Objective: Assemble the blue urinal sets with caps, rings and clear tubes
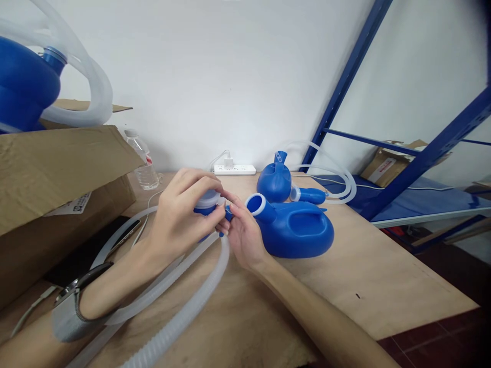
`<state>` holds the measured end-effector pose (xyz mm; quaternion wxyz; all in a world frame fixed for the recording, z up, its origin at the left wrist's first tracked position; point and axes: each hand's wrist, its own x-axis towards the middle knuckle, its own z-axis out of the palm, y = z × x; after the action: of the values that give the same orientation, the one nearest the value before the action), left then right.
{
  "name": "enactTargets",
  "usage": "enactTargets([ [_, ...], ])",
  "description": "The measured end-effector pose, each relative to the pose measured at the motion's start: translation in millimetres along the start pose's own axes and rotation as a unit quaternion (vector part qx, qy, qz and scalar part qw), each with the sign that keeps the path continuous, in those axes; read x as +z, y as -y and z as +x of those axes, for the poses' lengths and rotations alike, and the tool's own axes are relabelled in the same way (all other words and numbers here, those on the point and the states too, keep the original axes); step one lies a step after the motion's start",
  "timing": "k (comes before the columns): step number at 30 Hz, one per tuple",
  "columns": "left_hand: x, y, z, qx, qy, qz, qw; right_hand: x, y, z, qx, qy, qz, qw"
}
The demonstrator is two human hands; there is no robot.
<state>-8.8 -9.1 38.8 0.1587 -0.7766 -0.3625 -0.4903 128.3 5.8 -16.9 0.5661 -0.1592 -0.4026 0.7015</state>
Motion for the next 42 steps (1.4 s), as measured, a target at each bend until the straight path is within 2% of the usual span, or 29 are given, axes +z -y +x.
enactTargets([
  [10, 0.9, -4, -1, -0.008, 0.015, 0.004, 1.0, -2, -4, 3, 0.001, -0.021, -0.029, 0.999],
  [18, 0.6, -1, -1, -0.012, -0.006, 0.005, 1.0, -2, -5, 3, -0.022, -0.011, -0.032, 0.999],
  [23, 0.2, -3, 0, -0.071, -0.043, 0.022, 0.996, -5, -8, 5, -0.037, -0.008, -0.042, 0.998],
  [25, 2.7, -5, -1, -0.124, -0.06, 0.018, 0.99, -6, -8, 4, -0.052, -0.008, -0.059, 0.997],
  [30, 12.5, -9, -7, -0.256, -0.047, -0.049, 0.964, -8, -8, 2, -0.093, 0.0, -0.112, 0.989],
  [35, 11.0, -17, -8, -0.256, -0.082, -0.111, 0.957, -7, -9, -2, -0.11, 0.018, -0.133, 0.985],
  [42, 7.3, -16, -7, -0.237, -0.052, -0.097, 0.965, -8, -3, -4, -0.1, 0.042, -0.118, 0.987],
])
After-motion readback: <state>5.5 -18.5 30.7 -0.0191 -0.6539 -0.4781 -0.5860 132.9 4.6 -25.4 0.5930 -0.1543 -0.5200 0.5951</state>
